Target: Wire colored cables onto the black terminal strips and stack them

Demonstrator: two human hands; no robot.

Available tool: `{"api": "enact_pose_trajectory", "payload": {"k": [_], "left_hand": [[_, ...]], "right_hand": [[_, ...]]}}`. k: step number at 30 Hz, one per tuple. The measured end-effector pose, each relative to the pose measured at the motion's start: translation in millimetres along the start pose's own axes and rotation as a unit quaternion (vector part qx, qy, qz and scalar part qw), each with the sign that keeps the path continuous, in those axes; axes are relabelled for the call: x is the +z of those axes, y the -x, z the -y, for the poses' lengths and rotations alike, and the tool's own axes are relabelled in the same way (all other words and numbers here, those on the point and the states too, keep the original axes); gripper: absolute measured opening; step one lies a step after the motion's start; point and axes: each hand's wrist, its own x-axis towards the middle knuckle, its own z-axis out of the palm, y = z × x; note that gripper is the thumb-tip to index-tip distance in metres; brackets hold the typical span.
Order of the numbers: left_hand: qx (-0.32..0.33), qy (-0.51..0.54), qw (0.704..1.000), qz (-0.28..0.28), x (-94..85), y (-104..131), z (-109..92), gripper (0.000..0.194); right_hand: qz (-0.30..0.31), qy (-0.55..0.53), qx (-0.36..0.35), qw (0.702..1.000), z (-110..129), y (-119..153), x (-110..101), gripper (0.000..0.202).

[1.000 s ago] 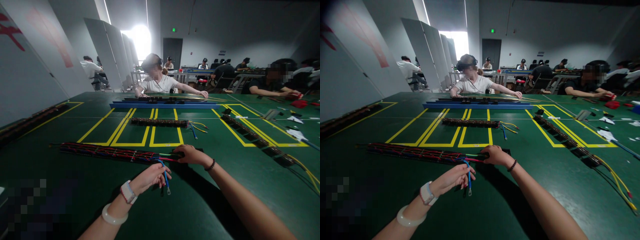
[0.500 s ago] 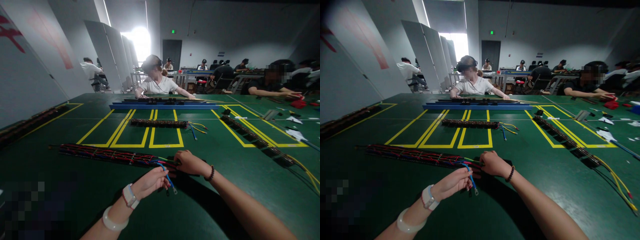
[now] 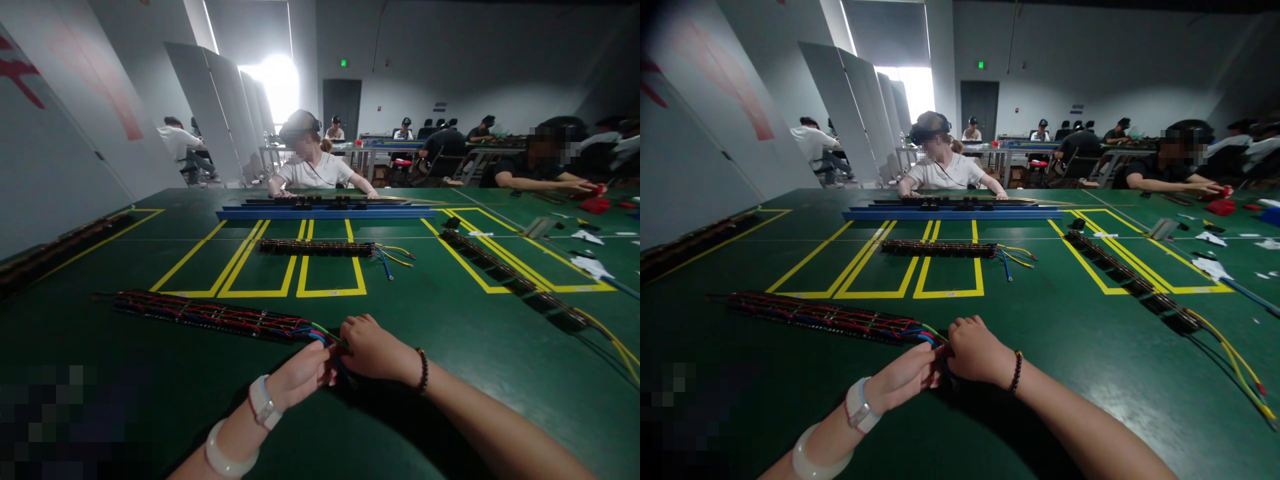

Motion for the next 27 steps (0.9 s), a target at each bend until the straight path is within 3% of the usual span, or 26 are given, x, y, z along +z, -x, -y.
{"api": "enact_pose_trajectory", "payload": {"k": [11,19,27], "left_hand": [[-0.037,-0.036,0.998,0.039,2.1,8.1,-10.7,0.028],[-0.029,-0.042,0.997,0.066,-0.9,5.8,-10.7,0.030],[-0.014,-0.019,0.997,0.079,-3.6,0.9,-8.3,0.028]], "right_hand": [[0.009,-0.008,0.025,1.000,-21.0,-4.2,-9.3,0.033],[-0.171,0.079,0.086,0.978,-51.7,-21.5,2.8,0.024],[-0.258,0.130,0.060,0.956,-64.3,-31.7,28.3,0.022]]}}
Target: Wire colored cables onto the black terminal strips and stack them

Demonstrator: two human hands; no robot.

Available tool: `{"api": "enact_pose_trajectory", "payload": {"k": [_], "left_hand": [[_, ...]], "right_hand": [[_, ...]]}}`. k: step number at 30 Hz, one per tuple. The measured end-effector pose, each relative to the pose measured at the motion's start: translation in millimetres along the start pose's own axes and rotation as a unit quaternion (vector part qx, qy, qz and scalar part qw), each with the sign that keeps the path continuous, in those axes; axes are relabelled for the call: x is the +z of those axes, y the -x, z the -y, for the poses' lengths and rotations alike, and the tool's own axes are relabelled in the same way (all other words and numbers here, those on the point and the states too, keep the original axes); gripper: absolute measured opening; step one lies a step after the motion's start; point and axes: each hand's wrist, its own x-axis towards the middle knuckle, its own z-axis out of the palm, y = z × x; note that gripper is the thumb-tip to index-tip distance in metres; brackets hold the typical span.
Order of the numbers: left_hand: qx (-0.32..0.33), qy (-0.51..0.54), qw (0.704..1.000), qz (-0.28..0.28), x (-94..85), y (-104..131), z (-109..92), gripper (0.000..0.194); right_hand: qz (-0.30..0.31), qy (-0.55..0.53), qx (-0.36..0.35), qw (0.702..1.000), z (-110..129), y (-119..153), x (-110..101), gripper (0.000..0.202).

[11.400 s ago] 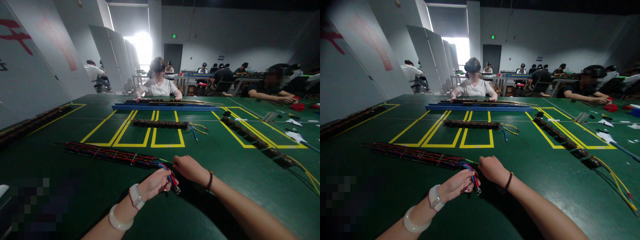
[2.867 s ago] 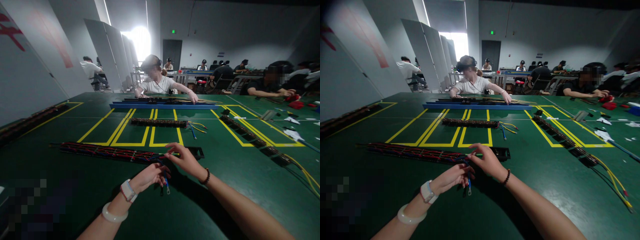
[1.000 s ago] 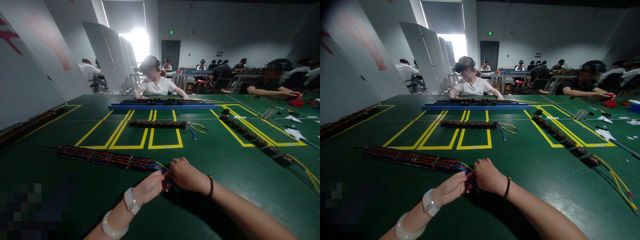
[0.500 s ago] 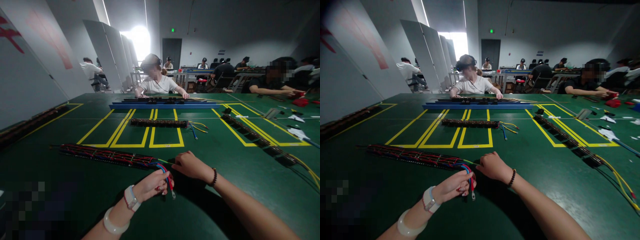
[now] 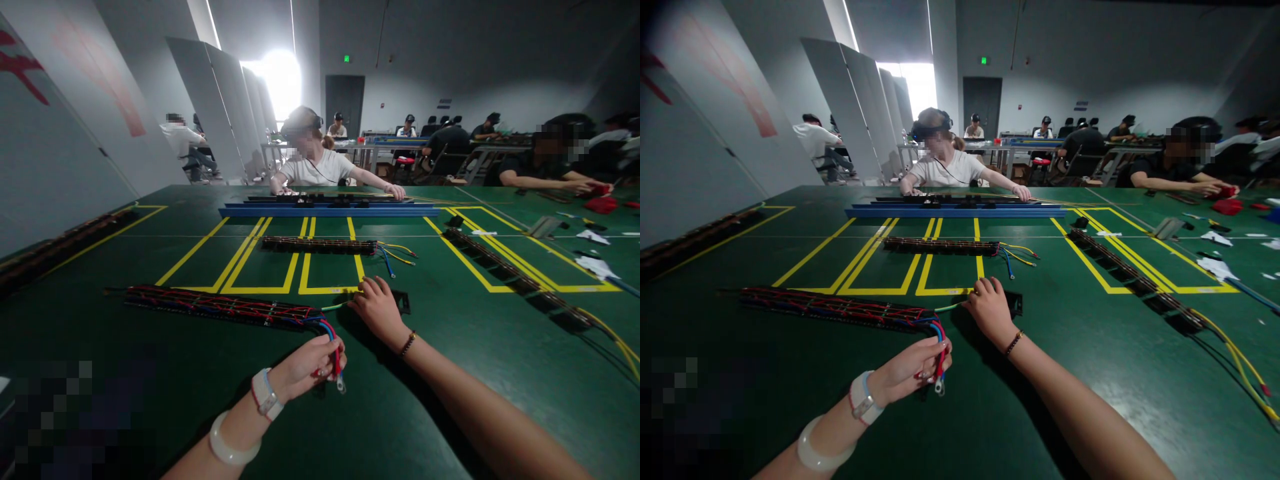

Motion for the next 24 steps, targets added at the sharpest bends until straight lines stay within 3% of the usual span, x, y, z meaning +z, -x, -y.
{"api": "enact_pose_trajectory", "payload": {"k": [5,11,19,24], "left_hand": [[0.017,0.003,1.000,0.007,-2.6,-2.7,5.4,0.025],[0.004,0.000,1.000,-0.028,-0.7,-1.5,4.8,0.019],[0.016,0.043,0.999,-0.018,-1.4,-8.1,6.4,0.023],[0.029,0.029,0.999,-0.024,3.0,-6.5,5.8,0.032]], "right_hand": [[-0.037,-0.042,-0.152,0.987,3.0,19.7,3.1,0.021],[-0.006,-0.091,-0.330,0.940,11.8,28.2,9.8,0.028],[0.000,-0.139,-0.324,0.936,10.5,24.9,6.7,0.033],[0.000,-0.194,-0.212,0.958,19.3,21.7,8.3,0.024]]}}
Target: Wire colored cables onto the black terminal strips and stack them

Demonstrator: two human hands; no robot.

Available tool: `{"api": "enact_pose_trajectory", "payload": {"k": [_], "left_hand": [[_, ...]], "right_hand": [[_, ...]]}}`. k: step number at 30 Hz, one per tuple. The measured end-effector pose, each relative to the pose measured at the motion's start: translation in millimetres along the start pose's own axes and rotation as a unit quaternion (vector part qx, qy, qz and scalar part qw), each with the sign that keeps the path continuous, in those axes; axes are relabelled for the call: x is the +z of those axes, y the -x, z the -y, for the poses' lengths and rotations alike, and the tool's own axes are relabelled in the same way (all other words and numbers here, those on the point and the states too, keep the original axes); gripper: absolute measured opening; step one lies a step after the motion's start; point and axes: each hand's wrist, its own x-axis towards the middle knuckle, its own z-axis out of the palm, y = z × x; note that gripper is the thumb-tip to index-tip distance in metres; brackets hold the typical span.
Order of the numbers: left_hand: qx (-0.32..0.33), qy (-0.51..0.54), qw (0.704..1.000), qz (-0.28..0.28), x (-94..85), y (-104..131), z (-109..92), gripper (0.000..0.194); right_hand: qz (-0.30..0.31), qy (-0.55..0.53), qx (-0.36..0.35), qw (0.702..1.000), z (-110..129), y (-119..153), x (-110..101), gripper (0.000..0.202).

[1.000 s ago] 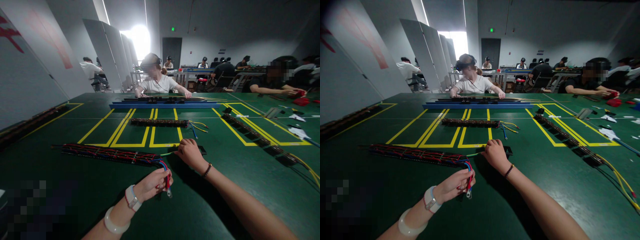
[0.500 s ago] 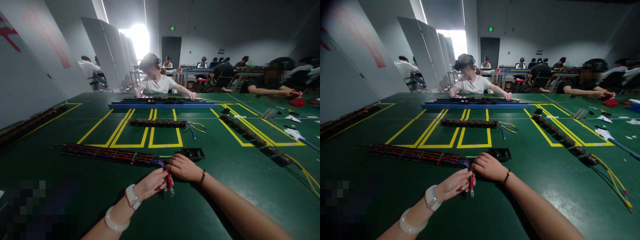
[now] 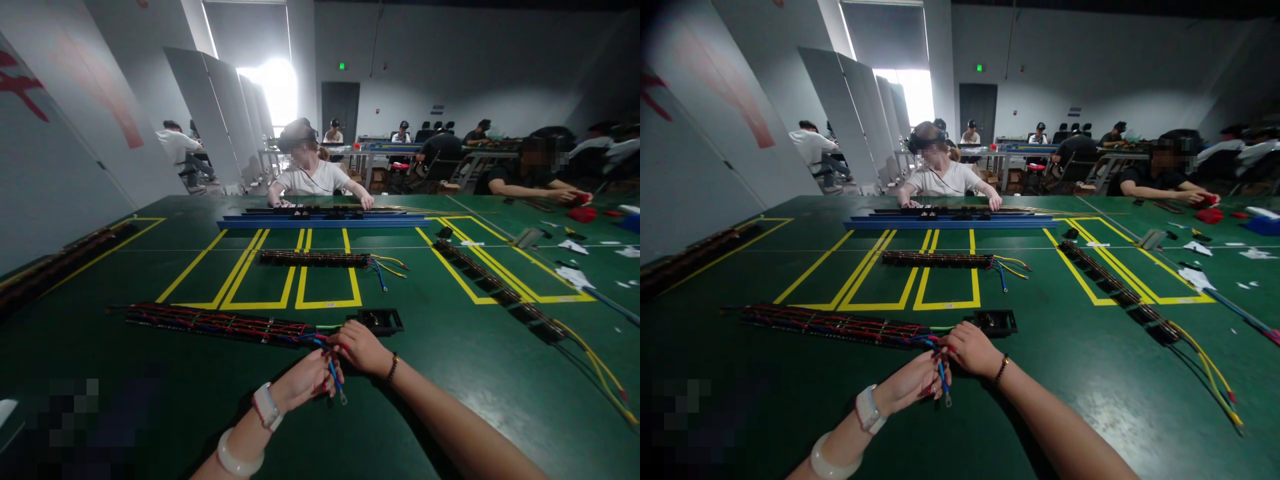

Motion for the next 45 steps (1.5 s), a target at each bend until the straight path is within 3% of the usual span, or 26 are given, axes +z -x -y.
{"api": "enact_pose_trajectory", "payload": {"k": [4,8,11,14,17,21,25,28,31,38,42,45], "left_hand": [[-0.002,-0.024,0.999,-0.022,4.2,2.7,-1.3,0.035],[-0.005,-0.039,0.998,-0.047,3.6,-1.1,3.4,0.030],[0.016,-0.035,0.995,-0.095,3.8,-4.8,8.4,0.030],[0.027,-0.033,0.992,-0.117,7.1,-5.3,10.0,0.032],[0.029,-0.045,0.991,-0.120,12.5,-2.9,9.0,0.031],[0.066,-0.047,0.985,-0.152,18.4,1.1,10.4,0.035],[0.105,-0.097,0.967,-0.211,19.4,2.5,12.6,0.036],[0.088,-0.184,0.951,-0.233,17.7,3.4,8.9,0.033],[0.073,-0.298,0.918,-0.251,13.9,7.6,0.7,0.024],[0.134,-0.473,0.831,-0.262,5.1,22.9,-18.9,0.015],[0.077,-0.590,0.771,-0.229,8.9,25.3,-27.0,0.018],[0.105,-0.628,0.740,-0.218,8.3,30.6,-34.9,0.027]], "right_hand": [[0.005,0.021,0.102,0.995,18.6,-24.9,-2.7,0.024],[0.051,0.057,0.176,0.981,42.2,-68.7,-10.2,0.026],[0.099,0.090,0.204,0.970,54.7,-98.6,-9.7,0.022],[0.124,0.099,0.202,0.966,55.2,-108.4,-7.7,0.020],[0.106,0.063,0.151,0.981,41.8,-92.5,-9.6,0.028],[0.039,0.022,0.085,0.995,17.8,-51.4,-12.6,0.033],[-0.010,0.029,0.093,0.995,5.4,-20.8,-10.5,0.029],[-0.022,0.041,0.115,0.992,2.9,-11.4,-9.2,0.023],[-0.018,0.043,0.127,0.991,2.6,-8.5,-8.7,0.022],[-0.037,0.020,0.119,0.992,0.4,-7.6,-5.6,0.021],[-0.118,-0.031,0.121,0.985,3.8,-6.9,-6.4,0.020],[-0.188,-0.074,0.078,0.976,17.8,-7.0,-11.2,0.021]]}}
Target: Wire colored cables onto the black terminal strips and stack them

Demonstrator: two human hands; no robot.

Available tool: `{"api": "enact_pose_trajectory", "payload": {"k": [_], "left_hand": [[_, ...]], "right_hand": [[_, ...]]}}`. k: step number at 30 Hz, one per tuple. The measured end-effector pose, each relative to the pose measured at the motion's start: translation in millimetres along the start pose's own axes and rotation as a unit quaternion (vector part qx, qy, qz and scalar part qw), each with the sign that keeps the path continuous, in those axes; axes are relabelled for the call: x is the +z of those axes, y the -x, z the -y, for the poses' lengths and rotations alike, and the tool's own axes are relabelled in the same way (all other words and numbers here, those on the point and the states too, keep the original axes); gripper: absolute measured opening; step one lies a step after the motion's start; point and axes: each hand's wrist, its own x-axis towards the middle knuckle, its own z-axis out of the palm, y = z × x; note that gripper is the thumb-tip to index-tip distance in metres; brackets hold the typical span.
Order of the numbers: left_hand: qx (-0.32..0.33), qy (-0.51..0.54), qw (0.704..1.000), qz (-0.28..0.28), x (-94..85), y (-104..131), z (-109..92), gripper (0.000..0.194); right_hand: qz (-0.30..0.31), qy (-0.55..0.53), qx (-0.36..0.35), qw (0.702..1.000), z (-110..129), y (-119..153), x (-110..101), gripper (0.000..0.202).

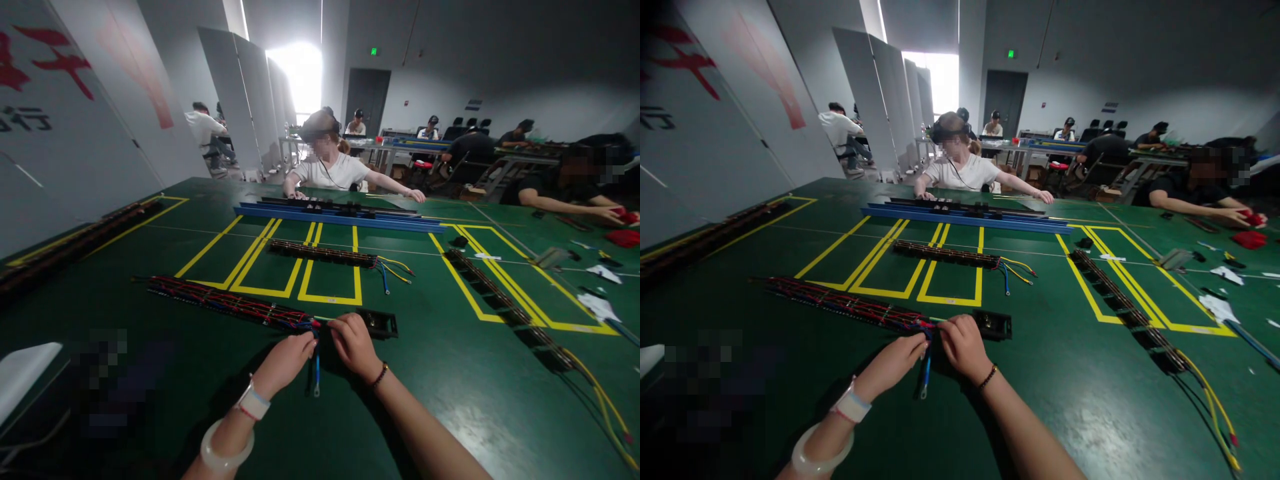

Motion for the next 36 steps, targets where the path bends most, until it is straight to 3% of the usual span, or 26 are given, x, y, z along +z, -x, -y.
{"api": "enact_pose_trajectory", "payload": {"k": [3,5,8,13,16,18,24,30,36], "left_hand": [[0.015,-0.025,0.988,-0.150,-13.0,1.2,11.0,0.032],[0.013,-0.091,0.962,-0.257,-20.7,-0.2,24.3,0.035],[0.031,-0.157,0.934,-0.320,-26.5,-6.9,47.4,0.033],[0.011,-0.194,0.942,-0.273,-22.6,-21.6,74.5,0.040],[0.004,-0.197,0.948,-0.249,-19.7,-26.8,80.3,0.039],[0.001,-0.192,0.950,-0.246,-19.3,-28.9,81.6,0.038],[0.003,-0.151,0.961,-0.230,-20.1,-34.7,82.1,0.038],[0.052,-0.089,0.968,-0.228,-19.5,-32.3,75.7,0.040],[0.066,-0.031,0.960,-0.269,-22.9,-19.2,68.0,0.040]], "right_hand": [[0.006,-0.008,-0.092,0.996,25.0,-3.7,0.3,0.023],[0.043,0.015,-0.155,0.987,42.1,-10.4,5.7,0.024],[0.102,0.090,-0.159,0.978,59.4,-24.7,22.8,0.025],[0.166,0.223,0.043,0.960,57.9,-39.1,50.0,0.050],[0.208,0.254,0.133,0.935,45.3,-37.8,49.3,0.072],[0.222,0.249,0.166,0.928,34.8,-35.6,43.3,0.069],[0.204,0.215,0.157,0.942,8.0,-30.8,30.0,0.026],[0.194,0.259,0.166,0.932,-14.0,-31.6,21.0,0.025],[0.256,0.337,0.202,0.883,-71.7,-39.5,-22.3,0.024]]}}
